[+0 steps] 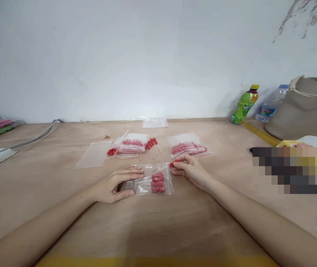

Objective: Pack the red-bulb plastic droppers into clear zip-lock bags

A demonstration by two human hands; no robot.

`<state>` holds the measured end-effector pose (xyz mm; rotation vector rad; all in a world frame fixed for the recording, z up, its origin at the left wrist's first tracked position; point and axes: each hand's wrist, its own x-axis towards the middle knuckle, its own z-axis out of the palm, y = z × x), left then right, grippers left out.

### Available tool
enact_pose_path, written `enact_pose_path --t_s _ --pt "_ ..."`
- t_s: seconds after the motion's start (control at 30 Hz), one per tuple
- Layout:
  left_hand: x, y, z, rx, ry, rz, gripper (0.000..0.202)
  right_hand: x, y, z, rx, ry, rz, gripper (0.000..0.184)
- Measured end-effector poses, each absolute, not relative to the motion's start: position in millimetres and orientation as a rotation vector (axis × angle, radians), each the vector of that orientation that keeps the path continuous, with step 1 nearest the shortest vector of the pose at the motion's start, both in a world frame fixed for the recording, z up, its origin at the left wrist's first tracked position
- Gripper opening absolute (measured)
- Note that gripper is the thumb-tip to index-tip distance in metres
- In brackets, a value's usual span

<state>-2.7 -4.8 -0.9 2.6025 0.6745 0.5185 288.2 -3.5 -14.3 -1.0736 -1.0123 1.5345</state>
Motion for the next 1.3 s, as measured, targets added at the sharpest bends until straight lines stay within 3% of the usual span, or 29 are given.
enact_pose_path --t_s 0.13,0.37,0.77,0.9,1.1,1.3 --pt "-3.2 -5.5 -0.7 2.615 0.701 0.493 0.055 302.9 4.2 -11.1 -1.007 -1.367 1.702 0.025" --pt "-3.1 -6.5 1.1 2.626 0.727 0.48 0.059 296.9 9.7 -7.2 -1.104 -1.689 1.614 0.031" --pt "-2.6 -6.2 -0.3 2.64 0.713 0.492 0.058 262.1 3.4 -25.0 -1.228 -1.599 0.962 0.021" --pt "-3.5 -5.3 -1.6 2.649 0.698 0.503 0.058 264.0 0.0 -20.1 -1.146 -1.687 1.114 0.023" --pt "-3.2 -4.1 -3.4 2.639 0.705 0.502 0.059 269.8 -2.6 -6.1 -1.405 -1.47 1.337 0.037" --pt "-3.9 -5.7 -1.5 2.529 0.718 0.542 0.058 265.4 -8.3 -5.4 -1.254 -1.664 1.399 0.034"
